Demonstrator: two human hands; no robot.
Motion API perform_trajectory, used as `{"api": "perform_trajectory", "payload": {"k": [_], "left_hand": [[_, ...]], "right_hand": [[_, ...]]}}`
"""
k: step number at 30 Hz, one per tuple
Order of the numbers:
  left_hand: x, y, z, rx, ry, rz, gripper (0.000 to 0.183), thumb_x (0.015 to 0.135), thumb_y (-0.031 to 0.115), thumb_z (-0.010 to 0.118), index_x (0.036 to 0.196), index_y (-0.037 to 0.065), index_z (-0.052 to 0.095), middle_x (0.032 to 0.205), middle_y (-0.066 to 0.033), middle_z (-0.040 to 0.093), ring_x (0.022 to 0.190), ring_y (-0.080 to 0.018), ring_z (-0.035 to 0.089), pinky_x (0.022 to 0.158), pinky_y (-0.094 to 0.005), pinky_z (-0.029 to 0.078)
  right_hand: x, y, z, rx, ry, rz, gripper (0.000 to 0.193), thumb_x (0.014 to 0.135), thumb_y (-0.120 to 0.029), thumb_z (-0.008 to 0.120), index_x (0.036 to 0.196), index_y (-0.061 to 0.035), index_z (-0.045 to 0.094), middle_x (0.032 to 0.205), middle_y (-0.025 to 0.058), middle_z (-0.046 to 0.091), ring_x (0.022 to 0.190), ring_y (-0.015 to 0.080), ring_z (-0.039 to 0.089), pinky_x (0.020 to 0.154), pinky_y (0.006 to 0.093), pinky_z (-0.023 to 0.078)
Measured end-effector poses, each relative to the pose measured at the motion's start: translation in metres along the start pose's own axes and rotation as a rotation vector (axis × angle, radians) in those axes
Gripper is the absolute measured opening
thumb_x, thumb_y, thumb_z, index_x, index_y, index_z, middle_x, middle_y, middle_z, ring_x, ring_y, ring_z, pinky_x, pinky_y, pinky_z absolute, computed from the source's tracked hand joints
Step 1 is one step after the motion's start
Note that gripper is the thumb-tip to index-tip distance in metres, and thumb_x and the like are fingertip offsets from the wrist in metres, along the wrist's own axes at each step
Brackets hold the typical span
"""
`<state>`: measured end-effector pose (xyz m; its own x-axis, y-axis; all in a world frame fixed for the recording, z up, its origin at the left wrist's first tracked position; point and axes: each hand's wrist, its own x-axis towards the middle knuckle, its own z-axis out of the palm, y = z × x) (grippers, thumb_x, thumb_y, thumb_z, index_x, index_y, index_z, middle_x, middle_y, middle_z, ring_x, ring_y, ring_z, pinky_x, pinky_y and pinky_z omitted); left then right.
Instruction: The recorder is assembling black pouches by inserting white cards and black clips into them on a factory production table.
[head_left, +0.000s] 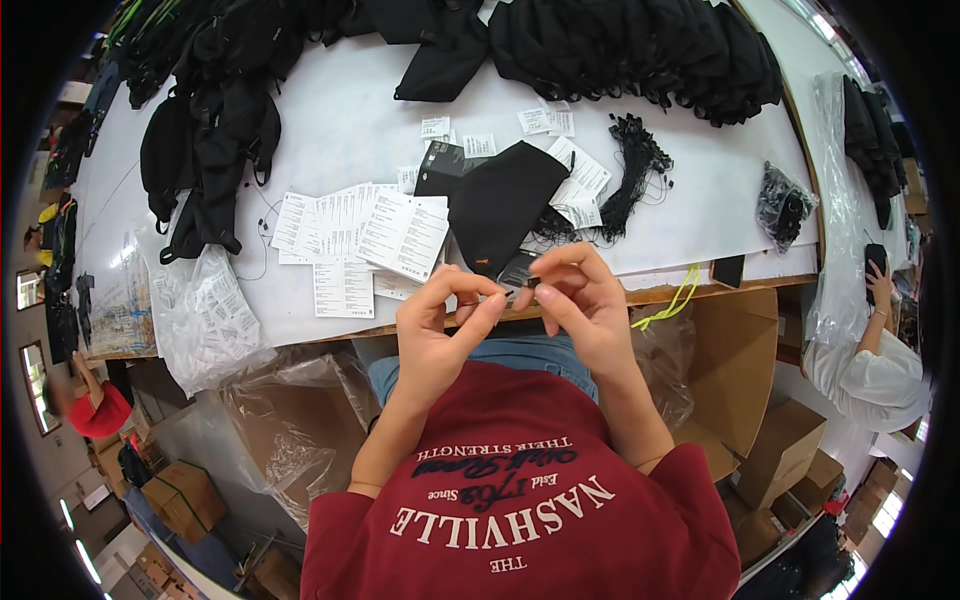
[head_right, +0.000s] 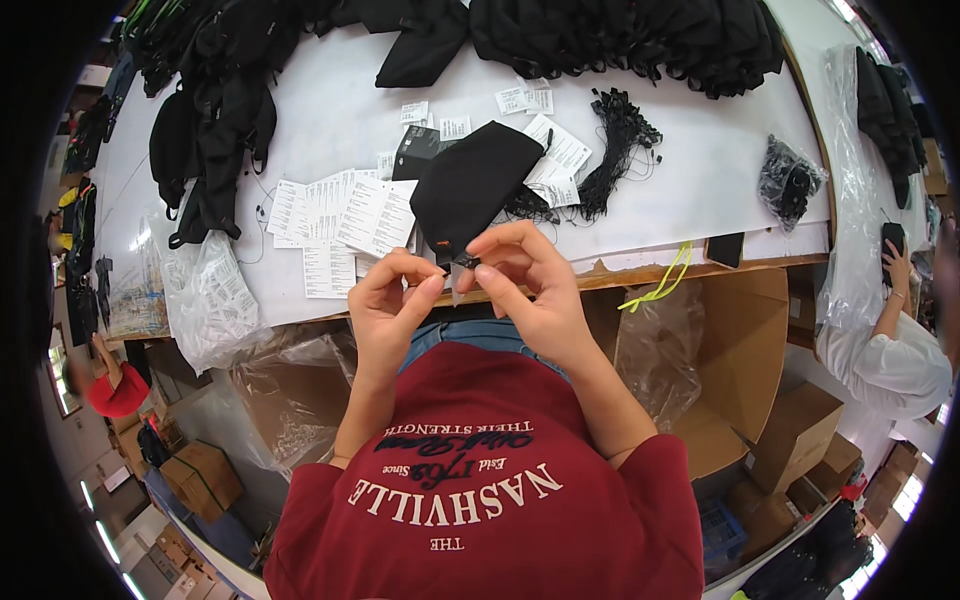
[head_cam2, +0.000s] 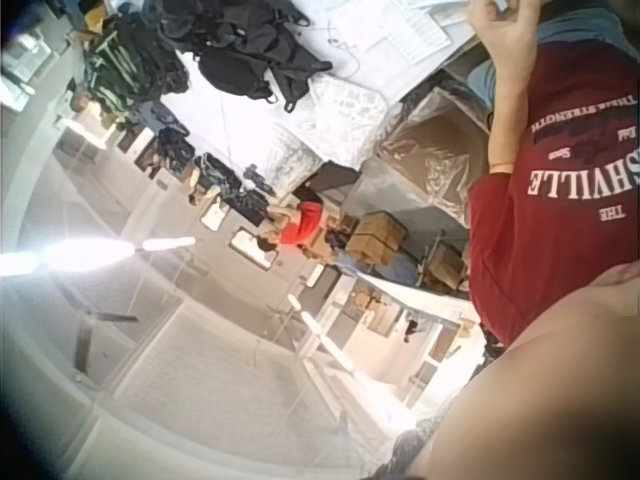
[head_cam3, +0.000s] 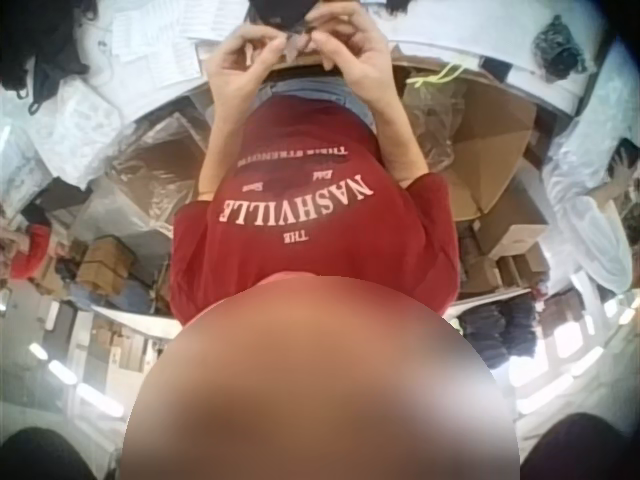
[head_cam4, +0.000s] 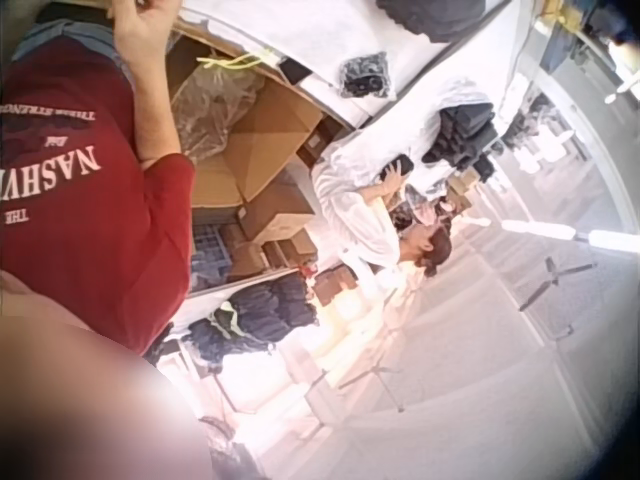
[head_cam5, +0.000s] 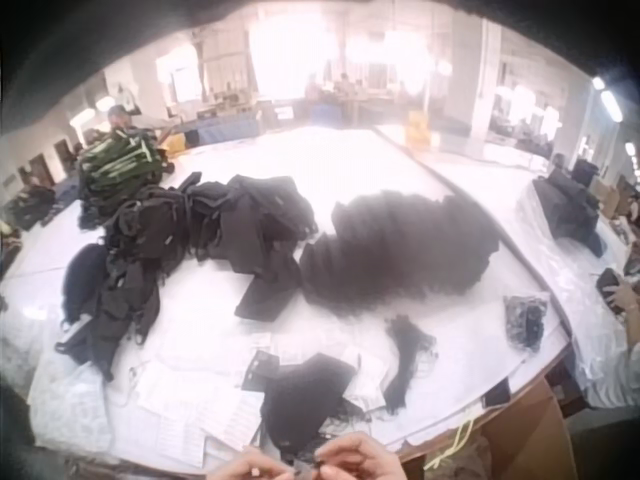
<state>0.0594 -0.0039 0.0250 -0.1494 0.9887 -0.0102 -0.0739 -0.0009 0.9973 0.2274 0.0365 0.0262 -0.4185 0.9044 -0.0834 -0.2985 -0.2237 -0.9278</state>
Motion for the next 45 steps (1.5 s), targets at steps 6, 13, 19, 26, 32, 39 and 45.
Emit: {"api": "perform_trajectory", "payload": {"k": [6,13,19,26,32,39,45], "left_hand": [[0.001,0.0,-0.001,0.043,-0.028,-0.028,0.007,0.076,0.001,0.068,0.082,0.003,0.065,0.066,0.004,0.041,0.061,-0.005,0.035,0.056,-0.0204,0.027],[0.003,-0.001,-0.001,0.081,-0.03,-0.027,0.006,0.075,0.002,0.068,0.079,0.003,0.064,0.064,0.0045,0.04,0.061,-0.0048,0.033,0.056,-0.0205,0.025],[0.005,0.0,0.0,0.028,-0.038,-0.09,0.005,0.075,0.002,0.067,0.077,0.003,0.063,0.064,0.0044,0.038,0.061,-0.0049,0.033,0.056,-0.0209,0.025],[0.005,-0.003,-0.002,0.015,-0.049,-0.07,0.005,0.076,0.002,0.067,0.078,0.002,0.062,0.065,0.0044,0.038,0.061,-0.0049,0.031,0.057,-0.0211,0.024],[0.006,-0.002,-0.002,0.008,-0.099,-0.114,0.005,0.076,0.003,0.068,0.077,0.002,0.063,0.063,0.0048,0.036,0.06,-0.0048,0.031,0.056,-0.0211,0.024],[0.007,0.0,-0.005,0.071,-0.185,-0.091,0.005,0.076,0.003,0.067,0.079,0.001,0.063,0.063,0.0053,0.035,0.06,-0.0043,0.03,0.055,-0.0213,0.024],[0.004,0.0,0.003,-0.06,-0.131,-0.157,0.004,0.078,0.001,0.066,0.08,0.001,0.063,0.065,0.0052,0.039,0.06,-0.0029,0.03,0.055,-0.0195,0.025]], "right_hand": [[-0.001,0.001,0.0,-0.059,-0.049,0.066,0.014,0.09,-0.007,0.057,0.102,-0.0023,0.051,0.083,0.0049,0.065,0.062,0.0034,0.05,0.053,0.0178,0.04],[-0.001,0.002,-0.002,-0.071,-0.073,0.063,0.013,0.09,-0.007,0.057,0.1,-0.003,0.049,0.082,0.0042,0.064,0.065,0.0038,0.052,0.054,0.0182,0.04],[0.0,0.0,0.0,-0.084,-0.079,0.047,0.025,0.09,-0.006,0.056,0.112,-0.0042,0.043,0.082,0.0046,0.063,0.068,0.0053,0.056,0.053,0.0181,0.041],[0.002,0.002,-0.003,-0.082,-0.096,0.041,0.035,0.09,-0.005,0.056,0.12,-0.0044,0.038,0.081,0.0051,0.062,0.07,0.0069,0.056,0.055,0.0188,0.043],[0.001,0.002,-0.002,-0.112,-0.12,0.01,0.035,0.089,-0.004,0.054,0.12,-0.0043,0.038,0.076,0.002,0.058,0.072,0.0064,0.055,0.064,0.0193,0.043],[0.003,-0.009,-0.007,-0.226,-0.204,0.059,0.036,0.086,0.0,0.055,0.118,-0.0029,0.038,0.079,0.0027,0.054,0.073,0.0084,0.053,0.068,0.0229,0.043],[0.004,-0.019,-0.002,-0.458,-0.191,-0.028,0.032,0.085,0.002,0.054,0.113,-0.0055,0.044,0.071,0.0008,0.051,0.068,0.0076,0.05,0.063,0.0223,0.043]]}}
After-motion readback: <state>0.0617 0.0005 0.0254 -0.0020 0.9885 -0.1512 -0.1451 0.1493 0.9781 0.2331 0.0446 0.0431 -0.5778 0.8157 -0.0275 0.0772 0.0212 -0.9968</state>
